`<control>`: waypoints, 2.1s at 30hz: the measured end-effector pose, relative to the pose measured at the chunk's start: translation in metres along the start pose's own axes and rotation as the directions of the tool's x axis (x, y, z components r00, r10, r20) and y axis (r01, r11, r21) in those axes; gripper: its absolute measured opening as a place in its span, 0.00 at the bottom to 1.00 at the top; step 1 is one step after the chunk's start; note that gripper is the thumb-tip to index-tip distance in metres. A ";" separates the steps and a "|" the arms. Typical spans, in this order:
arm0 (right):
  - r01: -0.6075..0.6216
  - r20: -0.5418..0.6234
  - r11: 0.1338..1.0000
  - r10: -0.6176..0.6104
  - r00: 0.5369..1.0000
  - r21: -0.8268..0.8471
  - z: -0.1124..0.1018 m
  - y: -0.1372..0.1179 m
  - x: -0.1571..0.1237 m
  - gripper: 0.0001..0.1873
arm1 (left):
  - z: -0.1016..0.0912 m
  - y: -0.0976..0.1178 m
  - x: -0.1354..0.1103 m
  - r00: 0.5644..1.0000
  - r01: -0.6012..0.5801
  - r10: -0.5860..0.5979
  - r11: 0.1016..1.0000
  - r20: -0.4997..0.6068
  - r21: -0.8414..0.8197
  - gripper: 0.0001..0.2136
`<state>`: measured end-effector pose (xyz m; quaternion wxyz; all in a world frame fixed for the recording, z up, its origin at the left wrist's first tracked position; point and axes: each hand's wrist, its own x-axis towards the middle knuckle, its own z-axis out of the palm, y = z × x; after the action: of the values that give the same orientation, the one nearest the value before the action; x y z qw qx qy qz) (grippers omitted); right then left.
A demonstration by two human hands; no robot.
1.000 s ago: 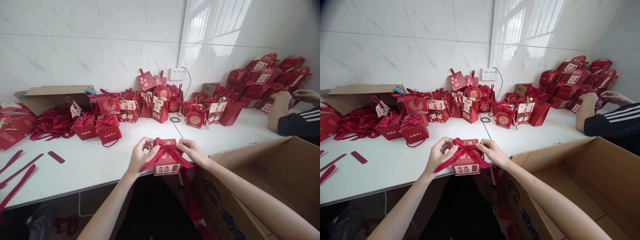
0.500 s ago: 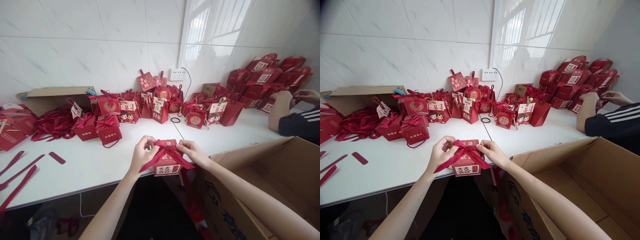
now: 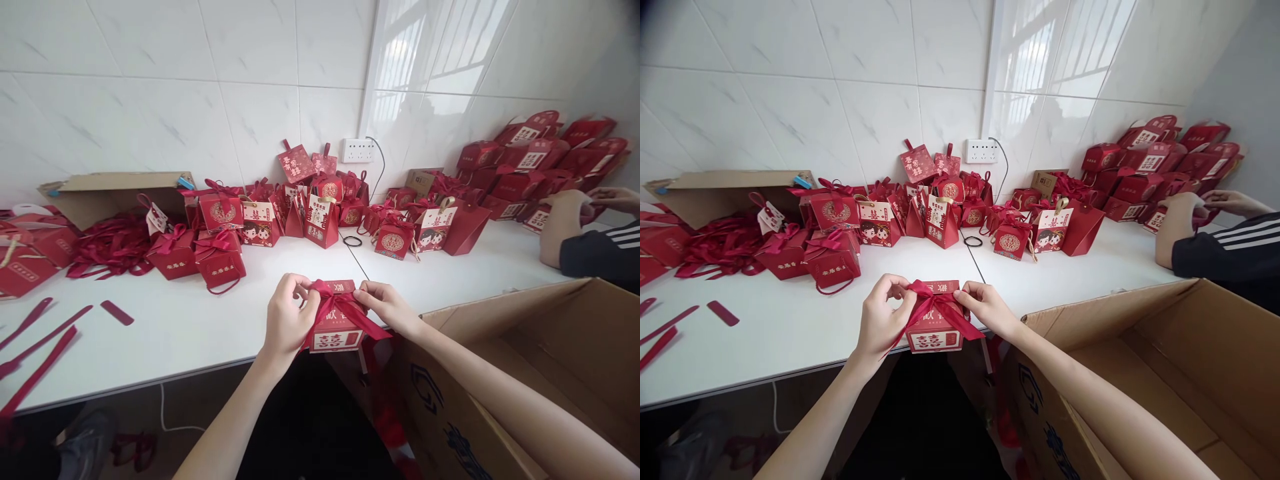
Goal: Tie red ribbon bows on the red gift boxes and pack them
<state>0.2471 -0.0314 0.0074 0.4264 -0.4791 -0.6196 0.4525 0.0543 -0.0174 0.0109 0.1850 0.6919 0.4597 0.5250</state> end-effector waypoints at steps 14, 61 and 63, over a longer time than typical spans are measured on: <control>0.001 -0.014 0.999 -0.002 1.000 -0.053 -0.002 -0.002 -0.002 0.24 | -0.003 -0.002 -0.005 0.993 -0.065 0.050 0.988 0.107 0.138 0.08; -0.074 0.042 0.994 0.077 0.996 -0.077 -0.008 0.003 -0.008 0.25 | -0.007 -0.012 0.012 0.811 0.469 -0.349 0.868 0.470 -0.164 0.14; -0.105 0.059 0.993 0.108 0.992 -0.052 -0.010 0.006 -0.009 0.24 | -0.009 -0.015 0.010 0.782 0.519 -0.362 0.829 0.507 -0.209 0.14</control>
<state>0.2598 -0.0377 0.0035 0.3706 -0.5074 -0.6170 0.4739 0.0397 -0.0036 0.0092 0.5202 0.6219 0.4585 0.3637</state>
